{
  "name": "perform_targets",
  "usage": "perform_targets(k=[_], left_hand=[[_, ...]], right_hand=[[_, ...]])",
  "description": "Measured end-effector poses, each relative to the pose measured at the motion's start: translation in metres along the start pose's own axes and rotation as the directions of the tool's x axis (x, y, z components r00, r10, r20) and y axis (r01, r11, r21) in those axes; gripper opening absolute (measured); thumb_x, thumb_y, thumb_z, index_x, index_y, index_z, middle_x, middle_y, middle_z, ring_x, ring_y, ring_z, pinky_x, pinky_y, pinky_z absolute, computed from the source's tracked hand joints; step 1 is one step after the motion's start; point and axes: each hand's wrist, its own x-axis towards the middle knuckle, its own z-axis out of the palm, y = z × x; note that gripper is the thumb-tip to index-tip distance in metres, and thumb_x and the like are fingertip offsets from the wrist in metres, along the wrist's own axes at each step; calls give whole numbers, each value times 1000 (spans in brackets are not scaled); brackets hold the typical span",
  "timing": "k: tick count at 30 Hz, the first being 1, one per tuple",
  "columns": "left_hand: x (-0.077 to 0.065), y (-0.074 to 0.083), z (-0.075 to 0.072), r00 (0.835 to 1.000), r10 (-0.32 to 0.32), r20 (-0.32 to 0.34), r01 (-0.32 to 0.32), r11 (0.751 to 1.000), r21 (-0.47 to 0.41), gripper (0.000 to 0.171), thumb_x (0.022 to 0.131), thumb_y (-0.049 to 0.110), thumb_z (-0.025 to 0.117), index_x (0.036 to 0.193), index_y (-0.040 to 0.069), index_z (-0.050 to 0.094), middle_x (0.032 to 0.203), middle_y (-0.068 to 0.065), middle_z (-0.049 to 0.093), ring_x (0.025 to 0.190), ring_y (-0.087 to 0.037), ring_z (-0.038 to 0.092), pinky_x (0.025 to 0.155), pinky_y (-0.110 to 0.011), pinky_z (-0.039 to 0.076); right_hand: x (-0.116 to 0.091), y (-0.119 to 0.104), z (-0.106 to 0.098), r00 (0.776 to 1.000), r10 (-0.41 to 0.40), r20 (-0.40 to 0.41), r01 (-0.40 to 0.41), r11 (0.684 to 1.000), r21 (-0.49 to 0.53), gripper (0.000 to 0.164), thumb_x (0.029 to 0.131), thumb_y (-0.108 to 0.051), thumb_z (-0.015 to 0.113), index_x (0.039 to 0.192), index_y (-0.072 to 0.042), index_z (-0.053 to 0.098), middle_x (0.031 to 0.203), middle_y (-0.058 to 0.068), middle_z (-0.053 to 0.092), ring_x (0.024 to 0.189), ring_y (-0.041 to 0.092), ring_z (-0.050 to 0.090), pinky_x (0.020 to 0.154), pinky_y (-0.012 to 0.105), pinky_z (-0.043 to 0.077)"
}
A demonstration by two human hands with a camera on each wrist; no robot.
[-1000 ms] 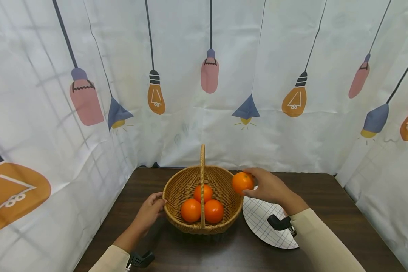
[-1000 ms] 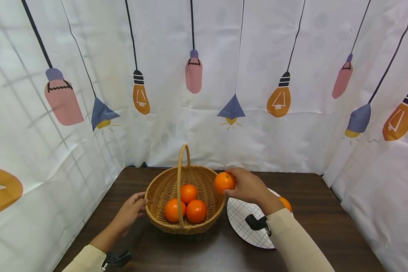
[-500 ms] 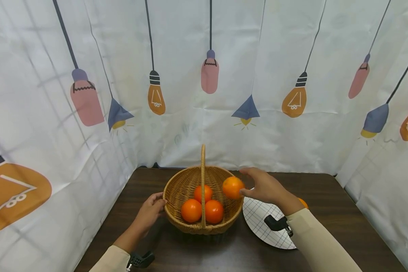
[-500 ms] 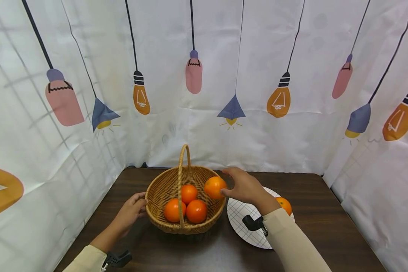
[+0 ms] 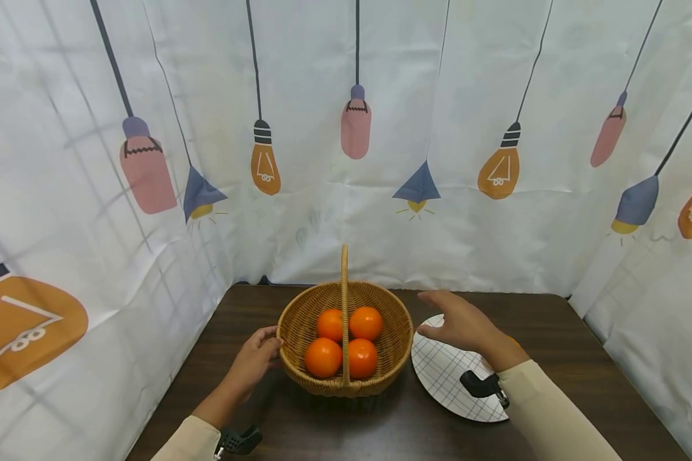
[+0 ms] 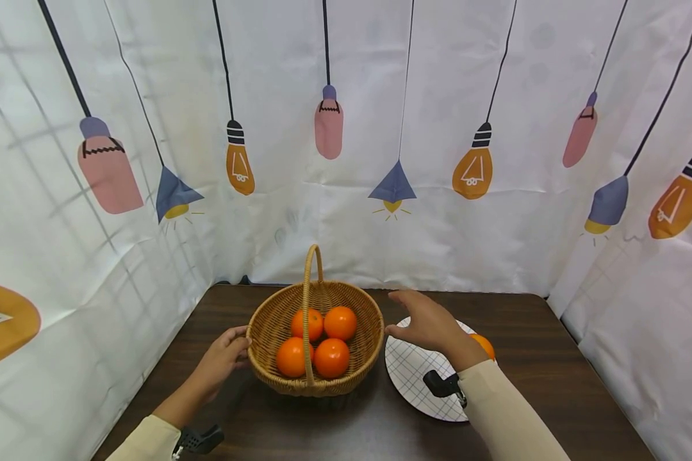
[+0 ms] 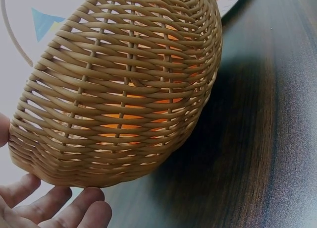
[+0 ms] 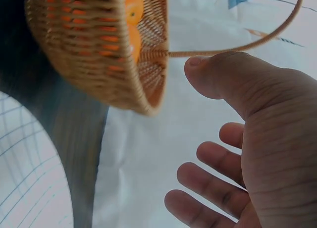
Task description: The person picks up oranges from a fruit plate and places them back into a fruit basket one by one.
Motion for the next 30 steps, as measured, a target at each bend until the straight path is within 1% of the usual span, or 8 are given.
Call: perform_targets(k=[3, 7, 12, 16, 19, 25, 30], left_hand=[[-1, 1, 0, 1000, 8, 4, -8, 1000, 5, 48, 104, 18, 52, 146, -3, 44, 130, -26, 60, 111, -34, 65, 93, -55, 54], [-1, 2, -1, 1000, 20, 13, -20, 1000, 7, 50, 104, 18, 52, 147, -5, 42, 130, -27, 59, 113, -36, 64, 92, -55, 54], [0, 1, 0, 1000, 0, 6, 0, 1000, -7, 48, 104, 18, 52, 146, -3, 44, 130, -26, 59, 114, -37, 64, 94, -57, 53], [1, 1, 0, 1000, -4, 0, 4, 1000, -2, 47, 104, 18, 52, 146, -3, 45, 130, -26, 60, 112, -36, 64, 94, -57, 52], [1, 0, 0, 1000, -1, 2, 1, 1000, 1, 47, 104, 17, 52, 146, -3, 44, 130, -26, 59, 112, -35, 64, 94, -57, 52], [1, -1, -1, 1000, -4, 3, 4, 1000, -6, 47, 104, 17, 52, 146, -2, 44, 131, -25, 59, 112, -34, 64, 94, -57, 53], [1, -2, -1, 1000, -2, 4, 2, 1000, -10, 46, 104, 17, 52, 146, -2, 44, 130, -25, 60, 113, -35, 64, 94, -57, 53]], right_hand=[[-5, 9, 1, 1000, 17, -6, -17, 1000, -15, 76, 88, -44, 80, 148, -8, 52, 146, 10, 55, 126, 33, 58, 99, 55, 49], [-13, 20, 2, 999, 37, -20, -37, 999, -19, 75, 88, -44, 80, 148, -7, 52, 143, 12, 57, 125, 35, 58, 98, 57, 49], [-24, 29, 2, 997, 65, -32, -66, 998, -5, 76, 87, -44, 81, 147, -7, 53, 141, 13, 58, 123, 36, 58, 94, 58, 50], [-32, 36, 1, 995, 93, -30, -93, 996, -3, 74, 87, -40, 81, 147, -7, 53, 142, 14, 57, 123, 37, 58, 93, 58, 51], [-37, 40, 0, 994, 109, -29, -110, 994, -8, 73, 87, -39, 82, 147, -7, 53, 141, 15, 57, 123, 38, 59, 92, 58, 52], [-46, 48, -3, 993, 111, -32, -112, 994, -22, 78, 88, -47, 79, 146, -4, 52, 140, 19, 57, 121, 41, 59, 88, 59, 53], [-53, 55, -4, 990, 134, -33, -134, 991, -25, 82, 86, -51, 79, 146, -3, 52, 139, 20, 58, 120, 41, 60, 88, 59, 52]])
